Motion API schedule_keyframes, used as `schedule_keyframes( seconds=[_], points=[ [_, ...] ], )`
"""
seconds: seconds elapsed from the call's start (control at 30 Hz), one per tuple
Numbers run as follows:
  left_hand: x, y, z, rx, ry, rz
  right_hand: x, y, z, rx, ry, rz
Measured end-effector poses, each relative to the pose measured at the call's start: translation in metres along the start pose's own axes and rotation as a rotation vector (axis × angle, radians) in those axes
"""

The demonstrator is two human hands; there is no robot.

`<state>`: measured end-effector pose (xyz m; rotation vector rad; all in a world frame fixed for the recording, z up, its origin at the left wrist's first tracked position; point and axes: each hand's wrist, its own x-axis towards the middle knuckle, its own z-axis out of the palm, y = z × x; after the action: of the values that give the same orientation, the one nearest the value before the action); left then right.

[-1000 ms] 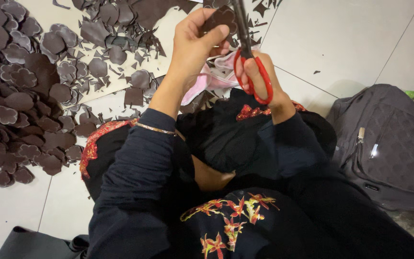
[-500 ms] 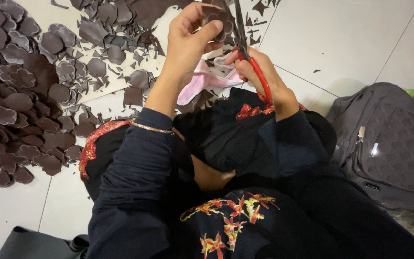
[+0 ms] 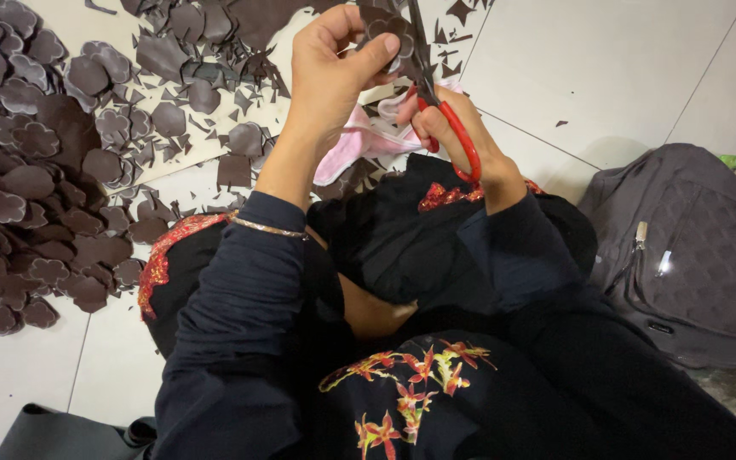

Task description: The person sits on the floor and uses red-handled scissors to cut flower-shaped pieces from a dark brown sheet. They hold the sheet with the left hand and cut along pre-drawn outlines, dropping finished shapes onto a growing pile on the floor.

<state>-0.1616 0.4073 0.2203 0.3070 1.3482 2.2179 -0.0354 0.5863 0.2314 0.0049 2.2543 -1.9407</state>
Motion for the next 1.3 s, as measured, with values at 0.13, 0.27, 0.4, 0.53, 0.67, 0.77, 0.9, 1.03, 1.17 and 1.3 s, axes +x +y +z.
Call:
schedule_keyframes(
  seconds=[0.13, 0.27, 0.4, 0.53, 0.67, 0.77, 0.9, 1.03, 1.17, 1.3],
  points=[
    [0.001, 0.0, 0.001, -0.017, -0.016, 0.006, -0.001, 0.001, 0.001, 0.002, 0.006, -0.008],
    [0.0, 0.001, 0.001, -0.024, -0.009, 0.006, -0.001, 0.0, 0.002, -0.016, 0.022, -0.026],
    [0.0, 0.002, 0.0, -0.03, -0.009, 0.0, 0.001, -0.002, 0.004, -0.003, 0.031, -0.033],
    [0.001, 0.001, 0.0, -0.051, -0.015, 0.018, -0.001, -0.006, 0.004, 0.019, 0.032, 0.006],
    [0.0, 0.0, 0.001, -0.059, -0.018, 0.037, -0.003, -0.004, 0.004, 0.034, 0.041, 0.008],
    [0.001, 0.0, 0.002, -0.05, -0.01, 0.029, -0.004, 0.003, 0.003, 0.048, 0.055, 0.011],
    [0.002, -0.002, 0.002, -0.071, -0.001, 0.066, -0.005, 0.016, 0.003, 0.103, 0.105, 0.076],
    [0.002, -0.007, -0.002, -0.036, 0.03, 0.089, -0.003, 0.017, -0.002, 0.148, 0.186, 0.087],
    [0.004, -0.013, -0.006, -0.023, 0.039, 0.088, 0.0, 0.006, -0.006, 0.004, 0.095, 0.079],
    [0.004, -0.012, -0.006, -0.089, 0.013, 0.022, -0.001, -0.008, -0.003, -0.076, 0.028, 0.068]
  ],
)
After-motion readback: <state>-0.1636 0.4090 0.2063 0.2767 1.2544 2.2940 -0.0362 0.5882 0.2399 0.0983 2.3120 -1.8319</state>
